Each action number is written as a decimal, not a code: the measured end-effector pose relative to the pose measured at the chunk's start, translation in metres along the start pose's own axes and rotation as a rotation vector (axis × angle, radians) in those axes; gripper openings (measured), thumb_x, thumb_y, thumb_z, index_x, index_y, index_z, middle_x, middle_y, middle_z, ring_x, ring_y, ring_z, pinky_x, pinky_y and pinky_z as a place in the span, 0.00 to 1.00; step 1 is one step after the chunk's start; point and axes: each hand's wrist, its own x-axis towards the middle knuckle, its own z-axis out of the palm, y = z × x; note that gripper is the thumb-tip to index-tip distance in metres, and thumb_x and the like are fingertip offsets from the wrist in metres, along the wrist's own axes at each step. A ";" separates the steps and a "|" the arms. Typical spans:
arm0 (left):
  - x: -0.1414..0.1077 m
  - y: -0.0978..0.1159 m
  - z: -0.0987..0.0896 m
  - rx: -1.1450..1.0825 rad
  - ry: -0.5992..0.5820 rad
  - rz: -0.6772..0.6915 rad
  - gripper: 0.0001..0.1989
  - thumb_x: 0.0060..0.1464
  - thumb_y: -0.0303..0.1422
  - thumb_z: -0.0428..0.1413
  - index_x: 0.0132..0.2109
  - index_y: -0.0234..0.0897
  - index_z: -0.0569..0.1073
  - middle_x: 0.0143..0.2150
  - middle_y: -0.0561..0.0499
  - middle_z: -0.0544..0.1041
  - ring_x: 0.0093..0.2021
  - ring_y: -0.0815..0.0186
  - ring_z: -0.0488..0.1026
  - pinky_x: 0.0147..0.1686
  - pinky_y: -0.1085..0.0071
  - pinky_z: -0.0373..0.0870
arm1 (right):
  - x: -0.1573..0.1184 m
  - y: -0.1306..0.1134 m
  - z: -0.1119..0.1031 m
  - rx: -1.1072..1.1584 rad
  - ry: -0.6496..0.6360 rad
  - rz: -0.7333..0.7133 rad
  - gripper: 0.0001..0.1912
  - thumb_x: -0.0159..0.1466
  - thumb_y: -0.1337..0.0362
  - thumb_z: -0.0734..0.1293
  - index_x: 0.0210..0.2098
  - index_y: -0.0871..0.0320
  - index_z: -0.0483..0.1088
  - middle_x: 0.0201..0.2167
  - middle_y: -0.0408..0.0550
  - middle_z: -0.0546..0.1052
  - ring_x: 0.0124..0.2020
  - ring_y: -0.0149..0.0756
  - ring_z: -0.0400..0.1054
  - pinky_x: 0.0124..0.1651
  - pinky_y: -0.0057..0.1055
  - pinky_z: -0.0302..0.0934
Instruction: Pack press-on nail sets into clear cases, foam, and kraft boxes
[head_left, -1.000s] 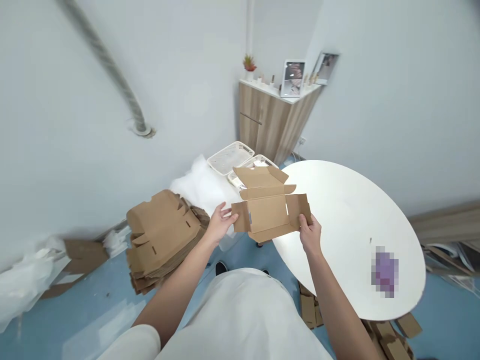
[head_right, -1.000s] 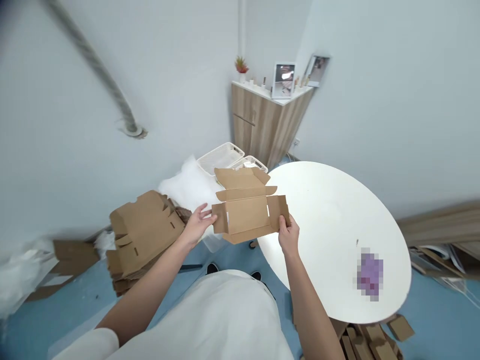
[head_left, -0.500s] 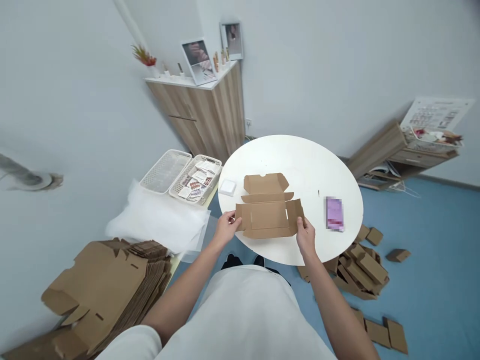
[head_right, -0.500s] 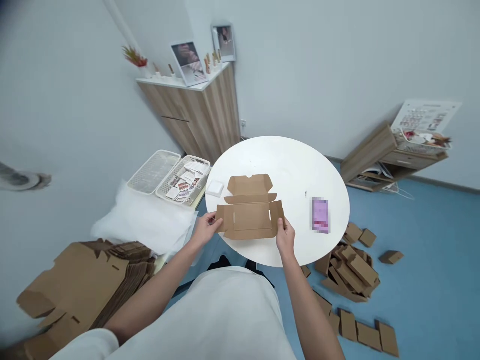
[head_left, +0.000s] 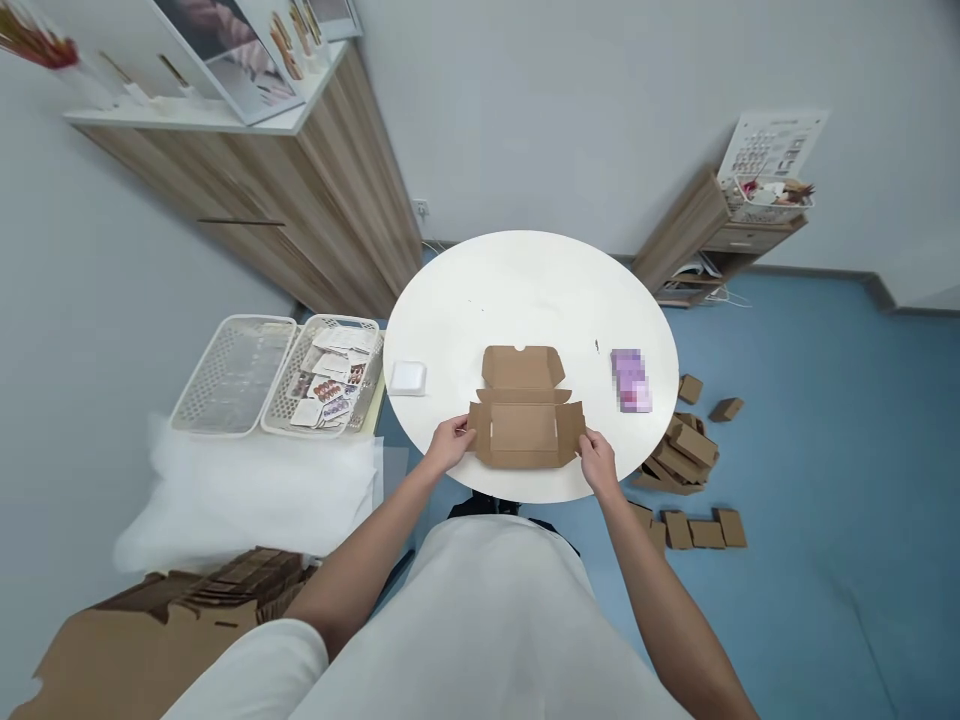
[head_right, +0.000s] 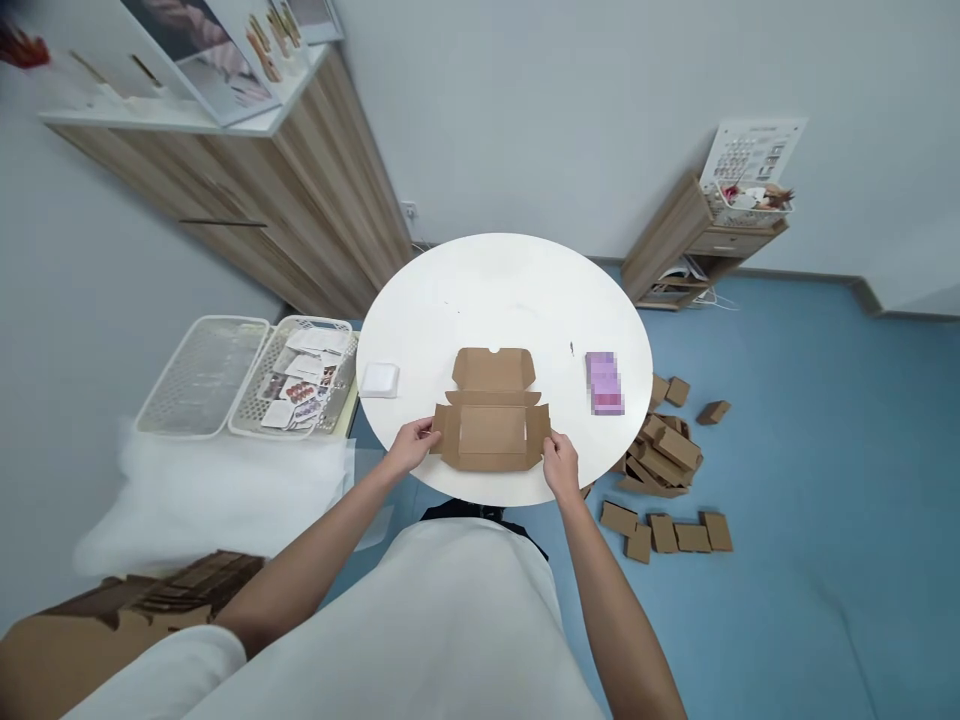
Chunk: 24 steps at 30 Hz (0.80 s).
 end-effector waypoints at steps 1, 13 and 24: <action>0.004 -0.003 0.001 -0.020 -0.007 -0.011 0.19 0.43 0.32 0.52 0.45 0.35 0.73 0.34 0.51 0.74 0.31 0.67 0.70 0.34 0.71 0.66 | -0.001 0.001 0.000 -0.016 0.004 0.003 0.18 0.55 0.58 0.54 0.35 0.58 0.71 0.31 0.47 0.71 0.34 0.36 0.62 0.38 0.32 0.55; 0.012 -0.009 0.003 0.436 0.123 0.104 0.25 0.47 0.34 0.53 0.54 0.36 0.63 0.49 0.42 0.66 0.47 0.58 0.66 0.46 0.61 0.62 | -0.006 0.023 0.004 -0.277 0.018 0.079 0.27 0.57 0.57 0.56 0.55 0.59 0.60 0.42 0.54 0.70 0.40 0.40 0.65 0.45 0.38 0.57; -0.018 -0.003 0.038 1.039 -0.241 0.434 0.23 0.41 0.36 0.60 0.47 0.42 0.67 0.49 0.45 0.67 0.53 0.54 0.58 0.55 0.52 0.42 | 0.071 -0.002 -0.001 -0.242 -0.008 -0.058 0.31 0.56 0.54 0.59 0.57 0.59 0.55 0.51 0.56 0.65 0.52 0.43 0.58 0.52 0.41 0.53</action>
